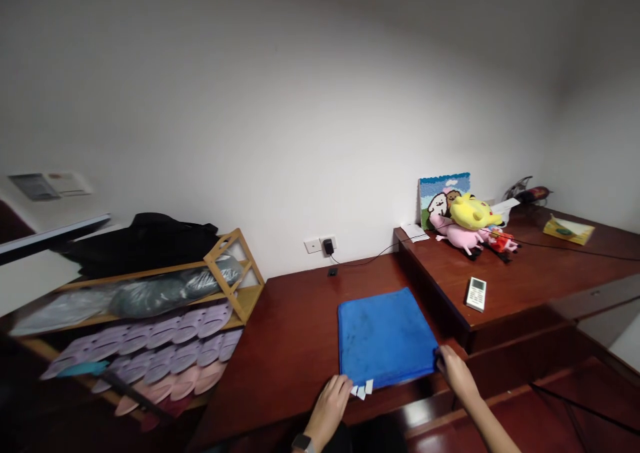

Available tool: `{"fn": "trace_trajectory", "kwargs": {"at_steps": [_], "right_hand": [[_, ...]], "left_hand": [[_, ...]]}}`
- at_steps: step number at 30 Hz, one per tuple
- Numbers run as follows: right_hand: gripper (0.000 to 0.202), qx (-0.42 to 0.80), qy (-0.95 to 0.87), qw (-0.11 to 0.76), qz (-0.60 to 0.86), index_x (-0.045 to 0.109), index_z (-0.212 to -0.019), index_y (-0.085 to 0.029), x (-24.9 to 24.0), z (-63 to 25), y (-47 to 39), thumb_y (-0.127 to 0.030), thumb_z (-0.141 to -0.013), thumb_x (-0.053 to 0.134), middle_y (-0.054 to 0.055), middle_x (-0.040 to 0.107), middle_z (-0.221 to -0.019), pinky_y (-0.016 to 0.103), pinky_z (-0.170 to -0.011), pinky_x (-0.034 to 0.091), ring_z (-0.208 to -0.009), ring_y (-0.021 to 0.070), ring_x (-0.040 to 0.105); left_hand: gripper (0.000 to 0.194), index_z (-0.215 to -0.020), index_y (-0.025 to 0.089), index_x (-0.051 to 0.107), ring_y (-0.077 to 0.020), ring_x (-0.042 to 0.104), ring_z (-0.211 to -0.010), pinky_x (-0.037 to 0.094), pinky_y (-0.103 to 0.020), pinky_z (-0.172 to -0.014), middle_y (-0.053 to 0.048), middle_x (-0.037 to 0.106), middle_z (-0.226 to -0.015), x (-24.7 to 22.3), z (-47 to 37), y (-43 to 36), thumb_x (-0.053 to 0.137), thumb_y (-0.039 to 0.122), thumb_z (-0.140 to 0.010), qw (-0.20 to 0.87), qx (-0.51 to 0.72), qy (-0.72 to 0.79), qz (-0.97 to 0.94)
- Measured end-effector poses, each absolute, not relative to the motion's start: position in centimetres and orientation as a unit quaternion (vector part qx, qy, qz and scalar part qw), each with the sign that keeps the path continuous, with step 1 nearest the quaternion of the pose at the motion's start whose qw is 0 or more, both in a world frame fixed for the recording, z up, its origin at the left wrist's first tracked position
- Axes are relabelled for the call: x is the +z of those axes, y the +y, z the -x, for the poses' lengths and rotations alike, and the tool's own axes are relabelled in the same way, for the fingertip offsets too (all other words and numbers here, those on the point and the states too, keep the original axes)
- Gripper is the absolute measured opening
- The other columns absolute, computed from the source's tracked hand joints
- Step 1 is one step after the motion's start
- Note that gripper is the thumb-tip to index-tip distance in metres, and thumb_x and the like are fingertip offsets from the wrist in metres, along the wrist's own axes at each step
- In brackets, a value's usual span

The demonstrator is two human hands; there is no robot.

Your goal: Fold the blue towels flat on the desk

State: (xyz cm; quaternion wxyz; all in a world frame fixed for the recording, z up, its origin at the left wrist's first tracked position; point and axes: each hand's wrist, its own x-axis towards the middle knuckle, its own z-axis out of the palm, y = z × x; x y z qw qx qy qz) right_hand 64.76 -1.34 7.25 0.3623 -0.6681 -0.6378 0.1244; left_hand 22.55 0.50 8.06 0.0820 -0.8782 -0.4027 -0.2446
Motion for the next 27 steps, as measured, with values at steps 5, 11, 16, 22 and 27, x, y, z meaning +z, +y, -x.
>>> {"fn": "trace_trajectory", "kwargs": {"at_steps": [5,11,16,22,27], "right_hand": [[0.025,0.094,-0.658,0.34,0.665,0.072,-0.093,-0.026,6.4,-65.2,-1.6,-0.031,-0.086,0.048,0.008,0.077,-0.097,0.039,-0.083,0.058,-0.091,0.0267,0.074],[0.029,0.017,-0.67,0.259,0.696,0.076,-0.095,-0.023,6.7,-64.8,-1.1,-0.031,-0.088,0.048,0.013,0.079,-0.1,0.044,-0.089,0.059,-0.095,0.0305,0.074],[0.048,-0.016,-0.656,0.29,0.697,0.076,-0.12,-0.022,7.3,-62.3,1.8,-0.041,-0.098,0.037,0.013,0.073,-0.134,0.048,-0.113,0.049,-0.128,0.0305,0.066],[0.062,0.017,-0.643,0.236,0.728,0.06,-0.148,-0.022,2.8,-60.3,3.5,-0.047,-0.098,0.035,0.008,0.052,-0.159,0.058,-0.12,0.042,-0.15,0.0355,0.044],[0.06,0.013,-0.667,0.273,0.693,0.056,-0.152,-0.026,0.5,-59.7,3.4,-0.049,-0.101,0.034,0.005,0.05,-0.162,0.052,-0.125,0.038,-0.153,0.0289,0.039]], "left_hand": [[0.027,-0.104,0.027,0.068,-0.021,0.07,-0.087,0.058,-0.035,-0.08,-0.003,0.073,-0.098,8.1,-22.6,0.3,0.052,0.007,-0.094,0.079,-0.252,-0.412,0.872],[0.027,-0.092,0.027,0.069,-0.0221,0.068,-0.084,0.056,-0.039,-0.081,-0.004,0.071,-0.088,9.9,-23.3,0.3,0.045,0.017,-0.1,0.03,-0.27,-0.449,0.852],[0.034,-0.111,0.026,0.073,-0.0237,0.07,-0.106,0.057,-0.042,-0.095,-0.007,0.076,-0.111,11.8,-26.9,3.5,0.042,0.017,-0.1,-0.015,-0.265,-0.474,0.84],[0.055,-0.156,0.025,0.049,-0.0286,0.043,-0.152,0.038,-0.052,-0.124,-0.008,0.048,-0.165,9.0,-29.6,6.5,0.043,0.041,-0.104,-0.044,-0.162,-0.501,0.849],[0.058,-0.162,0.03,0.036,-0.0284,0.037,-0.155,0.034,-0.055,-0.126,-0.006,0.039,-0.169,7.1,-27.8,6.6,0.036,0.048,-0.106,-0.024,-0.143,-0.494,0.857]]}}
